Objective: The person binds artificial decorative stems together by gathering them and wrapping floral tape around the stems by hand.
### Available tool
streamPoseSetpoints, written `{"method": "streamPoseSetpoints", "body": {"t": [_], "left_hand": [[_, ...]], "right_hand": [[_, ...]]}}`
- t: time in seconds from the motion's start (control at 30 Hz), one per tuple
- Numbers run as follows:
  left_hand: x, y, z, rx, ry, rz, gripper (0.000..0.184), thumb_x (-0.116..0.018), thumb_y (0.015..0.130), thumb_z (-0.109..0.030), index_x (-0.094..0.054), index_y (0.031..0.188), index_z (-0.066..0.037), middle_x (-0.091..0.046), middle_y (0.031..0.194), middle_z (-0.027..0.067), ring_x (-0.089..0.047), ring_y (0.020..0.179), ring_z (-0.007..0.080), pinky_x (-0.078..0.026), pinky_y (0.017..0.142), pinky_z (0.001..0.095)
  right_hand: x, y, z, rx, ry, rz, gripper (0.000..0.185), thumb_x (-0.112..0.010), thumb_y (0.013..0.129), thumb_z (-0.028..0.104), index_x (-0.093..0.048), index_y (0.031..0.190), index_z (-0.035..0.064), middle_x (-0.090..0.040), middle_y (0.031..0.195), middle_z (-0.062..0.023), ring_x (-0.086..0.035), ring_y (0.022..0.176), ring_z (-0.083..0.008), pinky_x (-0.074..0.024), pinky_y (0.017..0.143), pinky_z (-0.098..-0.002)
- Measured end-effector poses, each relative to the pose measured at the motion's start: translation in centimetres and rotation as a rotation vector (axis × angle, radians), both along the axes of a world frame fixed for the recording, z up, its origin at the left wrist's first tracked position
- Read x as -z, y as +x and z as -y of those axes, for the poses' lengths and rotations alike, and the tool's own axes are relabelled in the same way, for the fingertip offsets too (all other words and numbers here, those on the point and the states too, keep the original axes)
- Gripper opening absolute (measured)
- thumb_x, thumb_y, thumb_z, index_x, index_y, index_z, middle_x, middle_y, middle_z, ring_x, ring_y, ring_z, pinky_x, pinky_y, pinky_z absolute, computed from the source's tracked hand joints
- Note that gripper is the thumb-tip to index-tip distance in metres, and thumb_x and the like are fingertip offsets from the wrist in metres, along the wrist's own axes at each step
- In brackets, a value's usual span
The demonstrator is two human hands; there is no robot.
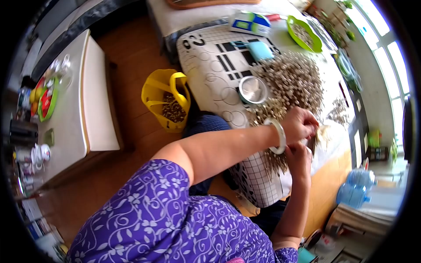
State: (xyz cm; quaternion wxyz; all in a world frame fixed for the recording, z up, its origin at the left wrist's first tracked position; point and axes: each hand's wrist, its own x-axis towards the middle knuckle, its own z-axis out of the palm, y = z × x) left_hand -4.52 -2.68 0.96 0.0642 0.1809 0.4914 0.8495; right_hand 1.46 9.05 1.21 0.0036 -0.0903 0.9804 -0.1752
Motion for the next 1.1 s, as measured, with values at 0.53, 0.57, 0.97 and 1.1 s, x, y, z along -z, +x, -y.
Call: {"method": "streamPoseSetpoints", "body": {"t": [0.53,0.57,0.97,1.1], "left_hand": [[-1.1,-0.2,1.5,0.015,0.057,0.085,0.011,-0.054,0.083,-0.003,-0.060,0.091,0.002,-0.061,0.075,0.0062,-0.056,0.062,0.0085,-0.049,0.057,0.0208],[-0.9,-0.4,1.5,-0.002,0.043,0.106,0.011,-0.055,0.083,-0.005,-0.060,0.092,0.001,-0.061,0.076,0.0063,-0.057,0.063,0.0088,-0.049,0.057,0.0205],[-2.1,0.9,2.0,0.412,-0.084,0.141,0.008,-0.054,0.086,-0.010,-0.058,0.083,-0.004,-0.063,0.074,0.0090,-0.062,0.064,0.0139,-0.052,0.059,0.0251],[-1.1,1.1,1.7,0.884,-0.155,0.232,0.007,-0.056,0.084,-0.012,-0.056,0.084,-0.004,-0.062,0.097,0.0155,-0.062,0.086,0.0200,-0.050,0.075,0.0309]], "right_hand": [[-1.0,0.8,-6.0,0.083,-0.591,0.347,0.016,-0.061,0.078,0.013,-0.056,0.073,-0.0005,-0.054,0.059,-0.0029,-0.049,0.054,-0.0091,-0.0405,0.051,-0.0236],[-1.5,1.1,-6.6,0.077,-0.695,0.433,0.013,-0.061,0.080,0.012,-0.056,0.078,0.0011,-0.054,0.063,0.0013,-0.048,0.057,-0.0064,-0.0404,0.053,-0.0203],[-2.1,3.1,-11.2,0.085,-0.842,0.535,0.009,-0.061,0.078,0.009,-0.058,0.072,0.0020,-0.054,0.060,0.0023,-0.048,0.056,-0.0036,-0.0384,0.050,-0.0174],[-1.0,2.3,-9.4,0.080,-0.742,0.497,0.011,-0.061,0.079,0.011,-0.059,0.076,0.0005,-0.055,0.062,0.0018,-0.049,0.057,-0.0049,-0.0413,0.053,-0.0191]]}}
